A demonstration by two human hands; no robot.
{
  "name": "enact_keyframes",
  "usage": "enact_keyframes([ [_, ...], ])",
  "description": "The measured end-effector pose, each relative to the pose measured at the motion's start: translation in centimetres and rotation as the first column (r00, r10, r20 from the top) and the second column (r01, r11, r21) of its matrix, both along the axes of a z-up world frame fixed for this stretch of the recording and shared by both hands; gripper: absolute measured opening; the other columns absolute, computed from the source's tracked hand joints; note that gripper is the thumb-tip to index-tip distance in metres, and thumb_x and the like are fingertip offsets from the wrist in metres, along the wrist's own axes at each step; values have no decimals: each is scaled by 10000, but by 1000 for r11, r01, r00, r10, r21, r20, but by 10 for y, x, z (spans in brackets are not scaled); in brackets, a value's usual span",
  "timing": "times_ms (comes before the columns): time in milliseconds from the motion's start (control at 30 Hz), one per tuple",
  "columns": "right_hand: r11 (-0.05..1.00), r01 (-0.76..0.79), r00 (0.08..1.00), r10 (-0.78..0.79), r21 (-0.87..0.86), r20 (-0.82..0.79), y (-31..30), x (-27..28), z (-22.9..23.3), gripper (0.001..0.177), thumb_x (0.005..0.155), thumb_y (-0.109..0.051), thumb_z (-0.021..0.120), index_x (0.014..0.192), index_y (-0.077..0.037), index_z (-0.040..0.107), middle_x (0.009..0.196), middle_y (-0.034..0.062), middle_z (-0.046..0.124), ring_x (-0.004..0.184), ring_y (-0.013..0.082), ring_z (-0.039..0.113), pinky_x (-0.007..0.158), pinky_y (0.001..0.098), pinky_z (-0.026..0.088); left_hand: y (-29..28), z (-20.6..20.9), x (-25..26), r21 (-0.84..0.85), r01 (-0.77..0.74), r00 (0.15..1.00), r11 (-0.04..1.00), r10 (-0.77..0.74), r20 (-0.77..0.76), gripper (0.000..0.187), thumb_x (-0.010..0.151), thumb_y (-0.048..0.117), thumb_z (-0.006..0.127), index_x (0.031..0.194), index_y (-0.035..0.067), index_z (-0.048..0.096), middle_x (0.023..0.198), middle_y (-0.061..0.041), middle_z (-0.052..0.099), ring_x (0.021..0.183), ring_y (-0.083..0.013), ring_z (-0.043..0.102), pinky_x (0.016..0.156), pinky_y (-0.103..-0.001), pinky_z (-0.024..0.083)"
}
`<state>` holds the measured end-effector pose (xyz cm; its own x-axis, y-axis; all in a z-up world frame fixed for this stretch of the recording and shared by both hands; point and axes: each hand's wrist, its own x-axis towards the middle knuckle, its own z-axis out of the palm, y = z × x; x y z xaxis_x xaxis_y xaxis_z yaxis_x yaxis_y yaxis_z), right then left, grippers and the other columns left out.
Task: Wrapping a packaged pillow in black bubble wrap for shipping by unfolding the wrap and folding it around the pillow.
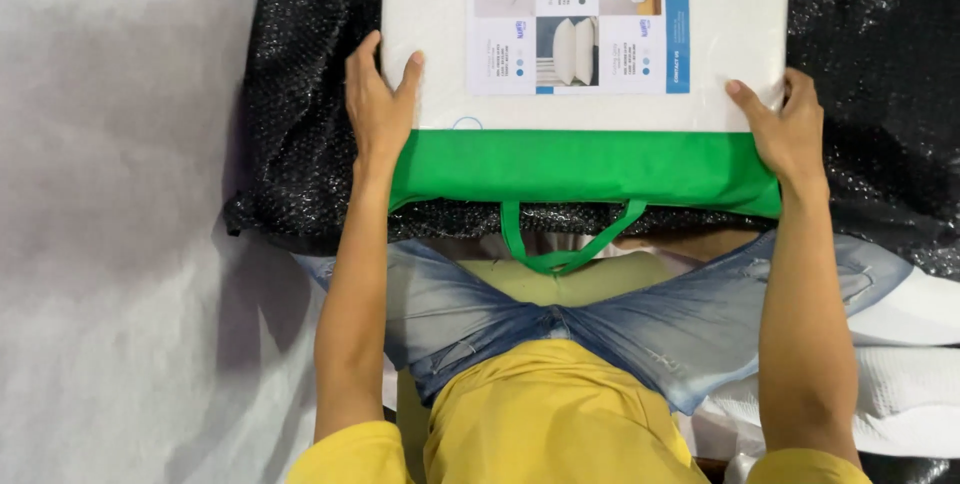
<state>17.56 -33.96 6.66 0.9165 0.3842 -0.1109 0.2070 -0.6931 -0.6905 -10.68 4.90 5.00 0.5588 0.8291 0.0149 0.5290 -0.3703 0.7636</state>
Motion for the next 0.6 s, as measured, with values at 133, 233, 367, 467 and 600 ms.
enact_keyframes([
  [133,997,-48,908,68,-59,413,-8,-46,35,497,1043,-177,749,1336,126,485,1257,284,497,1124,403,446,954,499,391,-75,44,-27,412,14,942,911,-150,300,232,926,104,740,1086,7,602,1008,-106,587,874,-245,537,801,-374,431],
  [233,993,-51,890,-4,107,456,-39,-78,37,183,1000,64,742,1087,94,584,998,174,574,857,239,501,770,335,454,-130,36,-58,227,164,927,960,-229,298,197,884,38,735,756,-25,599,635,-65,533,524,-172,430,514,-303,401],
  [367,979,79,996,-84,-187,-15,-72,-121,11,309,882,-362,816,802,-81,718,697,88,716,681,333,703,716,403,547,-164,-28,-91,-658,59,938,751,-267,-220,618,964,553,540,697,51,781,654,-146,752,552,-228,741,467,-323,631],
  [467,977,197,824,-211,-83,-526,-72,-128,1,495,911,-206,730,1180,190,604,1051,391,681,763,421,740,691,451,647,-175,-20,-89,-930,-77,988,359,-95,-119,892,981,571,462,1426,-198,383,1328,-463,520,1130,-521,638,825,-558,609],
  [600,913,402,806,-388,-69,-447,-61,-132,-18,910,931,-413,757,1507,101,275,1398,410,448,1255,508,547,901,621,569,-174,-67,-96,-954,-78,898,288,437,59,660,997,377,641,1217,-163,330,1287,-451,476,1193,-527,590,925,-621,533],
])
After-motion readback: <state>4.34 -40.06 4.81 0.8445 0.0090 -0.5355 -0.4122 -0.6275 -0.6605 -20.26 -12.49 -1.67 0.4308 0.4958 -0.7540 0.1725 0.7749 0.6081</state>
